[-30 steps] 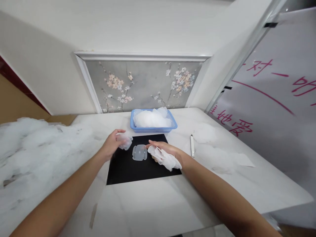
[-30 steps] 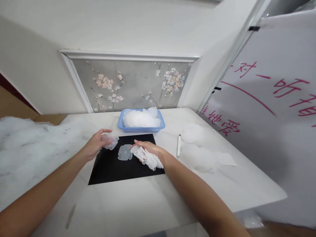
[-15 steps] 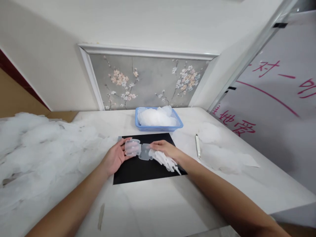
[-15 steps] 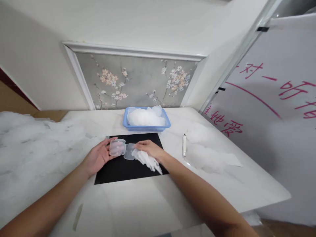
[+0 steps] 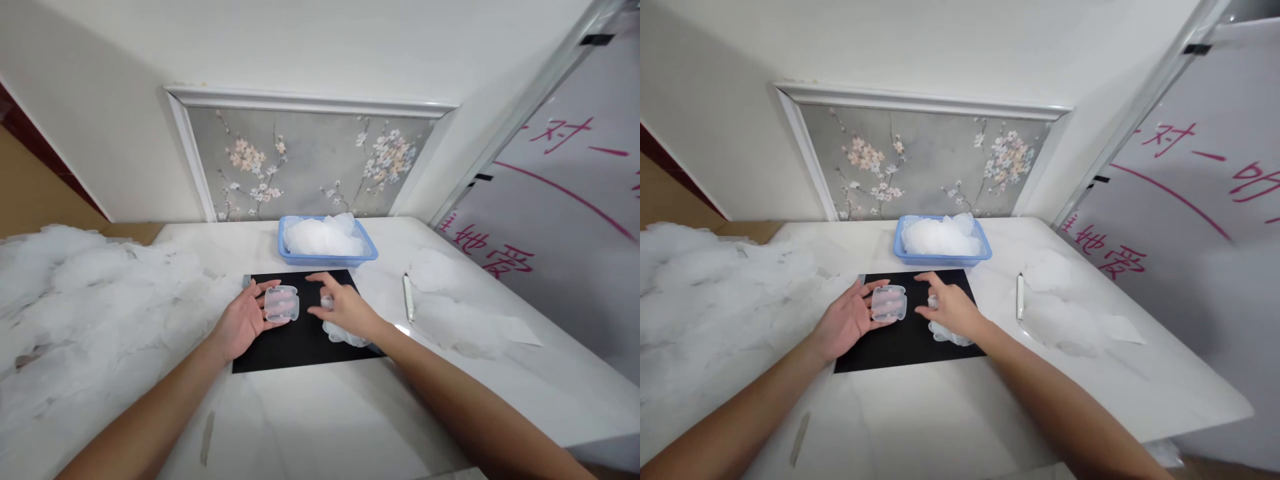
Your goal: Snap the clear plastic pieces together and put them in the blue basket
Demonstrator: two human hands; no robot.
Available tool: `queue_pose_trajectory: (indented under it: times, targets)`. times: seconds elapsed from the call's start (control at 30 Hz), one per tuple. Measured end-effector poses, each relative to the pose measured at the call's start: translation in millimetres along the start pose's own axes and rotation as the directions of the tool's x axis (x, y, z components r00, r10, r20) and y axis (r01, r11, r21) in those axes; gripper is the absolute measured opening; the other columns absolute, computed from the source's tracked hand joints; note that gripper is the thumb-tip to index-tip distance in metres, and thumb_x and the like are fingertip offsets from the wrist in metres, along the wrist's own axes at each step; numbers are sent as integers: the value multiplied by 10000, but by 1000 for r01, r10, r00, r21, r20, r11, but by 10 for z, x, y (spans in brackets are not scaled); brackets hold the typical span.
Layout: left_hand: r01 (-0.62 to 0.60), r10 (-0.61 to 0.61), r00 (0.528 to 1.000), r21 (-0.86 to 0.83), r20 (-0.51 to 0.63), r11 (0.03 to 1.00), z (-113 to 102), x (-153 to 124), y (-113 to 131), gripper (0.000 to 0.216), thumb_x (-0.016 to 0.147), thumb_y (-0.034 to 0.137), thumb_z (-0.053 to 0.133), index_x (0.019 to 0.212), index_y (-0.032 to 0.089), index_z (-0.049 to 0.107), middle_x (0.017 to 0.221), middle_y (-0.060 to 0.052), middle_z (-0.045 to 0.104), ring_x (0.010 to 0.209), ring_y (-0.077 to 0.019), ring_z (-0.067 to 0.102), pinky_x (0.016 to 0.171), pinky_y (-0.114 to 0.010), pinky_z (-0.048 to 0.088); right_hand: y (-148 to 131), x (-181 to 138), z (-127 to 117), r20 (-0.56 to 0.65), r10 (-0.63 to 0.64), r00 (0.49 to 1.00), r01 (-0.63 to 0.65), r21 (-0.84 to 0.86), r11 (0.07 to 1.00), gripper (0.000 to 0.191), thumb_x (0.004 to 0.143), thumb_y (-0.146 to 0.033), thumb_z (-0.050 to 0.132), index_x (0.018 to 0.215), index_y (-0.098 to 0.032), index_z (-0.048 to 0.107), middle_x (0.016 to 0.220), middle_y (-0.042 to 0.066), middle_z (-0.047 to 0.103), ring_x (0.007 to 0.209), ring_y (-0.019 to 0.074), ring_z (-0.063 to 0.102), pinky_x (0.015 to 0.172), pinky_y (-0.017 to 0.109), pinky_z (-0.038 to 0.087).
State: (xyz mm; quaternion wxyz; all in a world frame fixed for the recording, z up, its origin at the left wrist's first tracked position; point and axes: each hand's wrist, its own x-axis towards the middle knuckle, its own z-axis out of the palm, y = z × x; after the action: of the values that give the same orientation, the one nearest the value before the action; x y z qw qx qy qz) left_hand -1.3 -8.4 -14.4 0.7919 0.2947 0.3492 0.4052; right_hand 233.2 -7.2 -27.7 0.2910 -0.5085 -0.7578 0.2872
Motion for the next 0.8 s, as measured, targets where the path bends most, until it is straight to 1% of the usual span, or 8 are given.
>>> queue_pose_trajectory:
  times: [0.1, 0.27, 0.37, 0.47, 0.5, 0.57, 0.67, 0.8]
  targets:
    - [4, -5, 999, 8, 43, 1000, -10, -6, -9, 466, 929, 498, 435, 1216, 161, 582, 1220, -160, 645, 1080, -306, 630, 933, -505, 471, -36, -32, 69, 60, -143, 988, 153, -230, 961, 635, 796, -275, 684, 1376, -281, 424, 727, -39, 591, 622, 152, 587, 627, 256, 422]
    - [0, -1, 999, 28, 33, 1000, 12, -28, -22, 468, 929, 516, 425, 1210, 175, 580, 1204, -136, 647, 1077, -285, 627, 917, -478, 491, -9, -33, 198, 31, -392, 919, 378, -342, 860, 451, 862, -288, 636, 1301, -241, 547, 740, 23, 630, 727, 189, 587, 611, 266, 431]
    - [-16, 13, 998, 64, 56, 998, 42, -35, -31, 483, 924, 529, 422, 1218, 176, 571, 1212, -135, 640, 1090, -278, 617, 922, -463, 491, -24, -30, 218, -13, -482, 876, 470, -203, 859, 225, 901, -249, 559, 1096, -230, 669, 730, 31, 642, 726, 176, 577, 644, 270, 445]
    - [-92, 89, 996, 347, 26, 933, 15, -31, 0, 473, 906, 517, 453, 1223, 187, 571, 1187, -133, 642, 1053, -273, 619, 921, -460, 485, -51, -20, 193, -133, -322, 937, 333, 67, 941, 153, 890, -247, 543, 888, -214, 693, 756, 23, 646, 684, 145, 581, 677, 269, 458]
    - [-142, 167, 986, 526, 0, 839, -16, -29, 25, 443, 895, 487, 487, 1218, 198, 577, 1176, -125, 640, 1037, -270, 614, 924, -458, 477, -49, -11, 177, -164, -207, 964, 233, 157, 960, 139, 869, -270, 565, 844, -208, 687, 780, 25, 645, 691, 144, 585, 671, 268, 459]
    - [-200, 388, 922, 873, 13, 446, -111, -26, 93, 359, 868, 380, 550, 1184, 218, 608, 1155, -110, 631, 1048, -278, 576, 953, -473, 436, -15, 17, 141, -152, 32, 988, 21, 333, 943, 145, 808, -321, 620, 762, -193, 671, 823, 34, 639, 704, 149, 586, 637, 265, 457]
    - [-61, 532, 831, 978, 161, -201, -289, -21, 202, 295, 827, 249, 585, 1108, 208, 665, 1147, -123, 605, 1105, -329, 486, 956, -519, 379, 94, 73, 92, 65, 287, 956, -274, 550, 789, 191, 717, -359, 678, 689, -176, 630, 688, 15, 610, 573, 130, 543, 522, 253, 411]
    - [2, 425, 884, 909, 193, -417, -443, -10, 282, 210, 818, 235, 614, 1013, 220, 691, 1072, -95, 618, 990, -299, 504, 832, -440, 428, 214, 135, 46, 267, 393, 880, -460, 686, 564, 220, 636, -329, 721, 682, -180, 566, 504, -35, 549, 419, 102, 477, 434, 229, 349]
